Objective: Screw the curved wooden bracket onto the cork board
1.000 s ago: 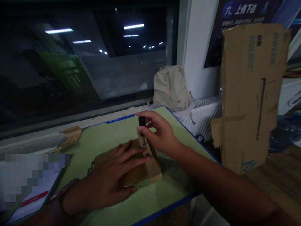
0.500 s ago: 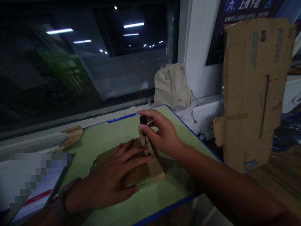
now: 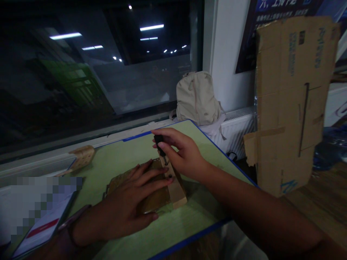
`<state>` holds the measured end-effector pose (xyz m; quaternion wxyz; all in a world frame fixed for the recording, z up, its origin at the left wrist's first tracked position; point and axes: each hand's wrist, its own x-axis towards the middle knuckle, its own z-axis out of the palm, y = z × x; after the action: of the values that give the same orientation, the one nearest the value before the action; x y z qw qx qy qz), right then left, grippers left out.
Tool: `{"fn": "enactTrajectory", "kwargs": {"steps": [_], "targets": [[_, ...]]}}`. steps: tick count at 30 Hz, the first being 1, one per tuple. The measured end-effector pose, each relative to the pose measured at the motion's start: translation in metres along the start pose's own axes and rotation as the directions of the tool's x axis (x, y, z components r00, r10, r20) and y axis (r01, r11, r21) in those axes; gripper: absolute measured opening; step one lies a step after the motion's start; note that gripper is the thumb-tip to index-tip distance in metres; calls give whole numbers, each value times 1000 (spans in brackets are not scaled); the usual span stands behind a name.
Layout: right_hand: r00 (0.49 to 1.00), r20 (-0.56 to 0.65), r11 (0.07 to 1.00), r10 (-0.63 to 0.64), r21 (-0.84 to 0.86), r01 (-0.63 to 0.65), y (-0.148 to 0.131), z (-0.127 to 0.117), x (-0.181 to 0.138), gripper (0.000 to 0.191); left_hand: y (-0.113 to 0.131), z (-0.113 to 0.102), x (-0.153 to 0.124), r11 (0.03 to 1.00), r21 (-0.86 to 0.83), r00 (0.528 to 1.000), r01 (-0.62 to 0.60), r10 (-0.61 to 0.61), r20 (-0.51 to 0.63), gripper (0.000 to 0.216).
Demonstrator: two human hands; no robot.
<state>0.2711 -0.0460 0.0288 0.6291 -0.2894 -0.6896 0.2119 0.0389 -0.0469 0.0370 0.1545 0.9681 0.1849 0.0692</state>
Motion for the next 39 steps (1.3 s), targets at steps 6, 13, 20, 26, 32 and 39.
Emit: {"fn": "enactTrajectory", "kwargs": {"steps": [6,13,20,26,32,39], "targets": [[981,-103,948,-167,-292,130,-1,-5,5,18,1,0,1,1000,-7,1000,-2,2,-11,79],[990,-34,957,-140,-262,127,-7,-4,4,28,0,0,-1,1000,-1,999,-19,19,-28,76],[996,-46,985,-79,-157,71,2,-1,0,27,1,-1,0,1000,-7,1000,0,0,-6,78],[975,0,932,-220,-295,210,-6,-5,6,23,1,-1,0,1000,4,1000,-4,4,-6,78],[986,78,976,-150,-149,161,-8,-2,4,31,1,-1,0,1000,15,1000,-1,1,-5,78],[987,-95,969,-129,-225,105,1,-2,3,27,1,0,1,1000,8,1000,-13,13,-17,80]]}}
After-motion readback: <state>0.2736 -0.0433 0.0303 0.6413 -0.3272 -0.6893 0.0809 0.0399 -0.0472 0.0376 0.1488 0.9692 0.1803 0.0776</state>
